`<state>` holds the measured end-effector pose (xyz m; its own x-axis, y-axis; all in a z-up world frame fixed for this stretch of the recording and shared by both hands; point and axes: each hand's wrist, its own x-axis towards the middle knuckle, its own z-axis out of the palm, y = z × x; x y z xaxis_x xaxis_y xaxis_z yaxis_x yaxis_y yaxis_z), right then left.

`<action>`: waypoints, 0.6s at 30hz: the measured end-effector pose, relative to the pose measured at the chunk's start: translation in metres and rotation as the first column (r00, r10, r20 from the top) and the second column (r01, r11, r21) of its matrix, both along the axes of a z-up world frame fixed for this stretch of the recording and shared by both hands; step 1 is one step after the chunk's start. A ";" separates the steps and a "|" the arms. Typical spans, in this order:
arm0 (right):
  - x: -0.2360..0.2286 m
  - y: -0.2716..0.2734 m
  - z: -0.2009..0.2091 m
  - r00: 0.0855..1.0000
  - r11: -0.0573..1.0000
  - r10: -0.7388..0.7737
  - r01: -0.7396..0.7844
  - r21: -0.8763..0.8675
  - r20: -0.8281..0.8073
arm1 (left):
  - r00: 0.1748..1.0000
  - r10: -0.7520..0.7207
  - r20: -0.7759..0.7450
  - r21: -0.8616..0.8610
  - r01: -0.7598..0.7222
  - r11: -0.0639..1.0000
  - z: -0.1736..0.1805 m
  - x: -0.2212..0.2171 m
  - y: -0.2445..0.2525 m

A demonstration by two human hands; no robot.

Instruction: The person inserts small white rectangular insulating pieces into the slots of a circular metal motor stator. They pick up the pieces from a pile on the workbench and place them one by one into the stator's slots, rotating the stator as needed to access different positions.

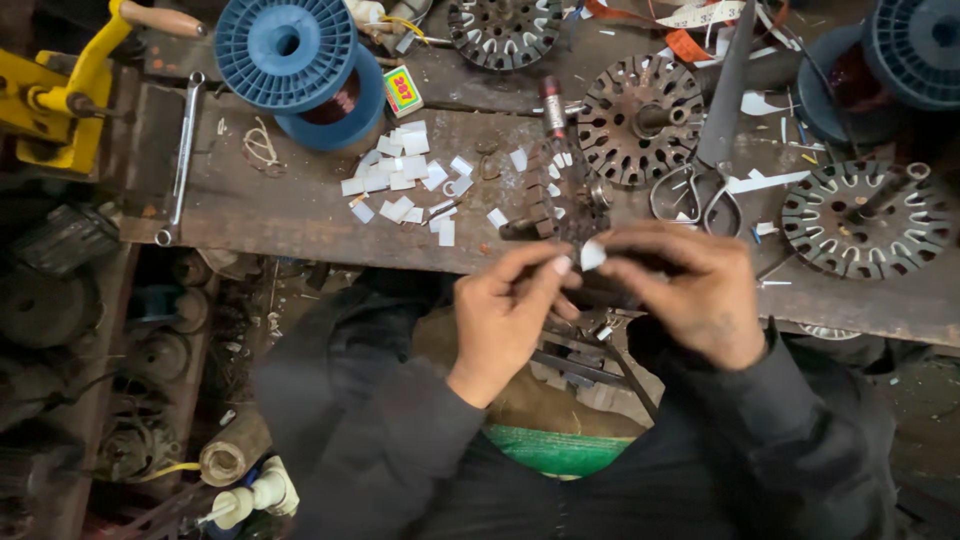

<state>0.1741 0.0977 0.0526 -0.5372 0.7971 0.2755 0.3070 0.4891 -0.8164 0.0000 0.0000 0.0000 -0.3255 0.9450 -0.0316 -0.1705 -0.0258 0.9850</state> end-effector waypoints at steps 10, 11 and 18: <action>-0.021 0.014 -0.025 0.998 0.987 0.054 -0.056 0.149 0.017 | 0.933 0.165 0.319 -0.066 -0.151 0.986 -0.025 0.008 0.015; -0.021 0.016 -0.020 0.994 0.977 0.102 -0.109 0.184 0.048 | 0.930 0.161 0.330 -0.055 -0.151 0.987 -0.027 0.008 0.015; -0.022 0.024 0.012 0.919 0.819 0.258 -0.372 0.437 0.299 | 0.941 0.173 0.290 -0.068 -0.160 0.985 -0.033 0.011 0.016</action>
<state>0.1525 0.1217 0.0643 -0.8265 0.3729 0.4216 0.2080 0.8984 -0.3868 0.0109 0.0156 -0.0326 -0.4482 0.8738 -0.1886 -0.4496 -0.0380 0.8924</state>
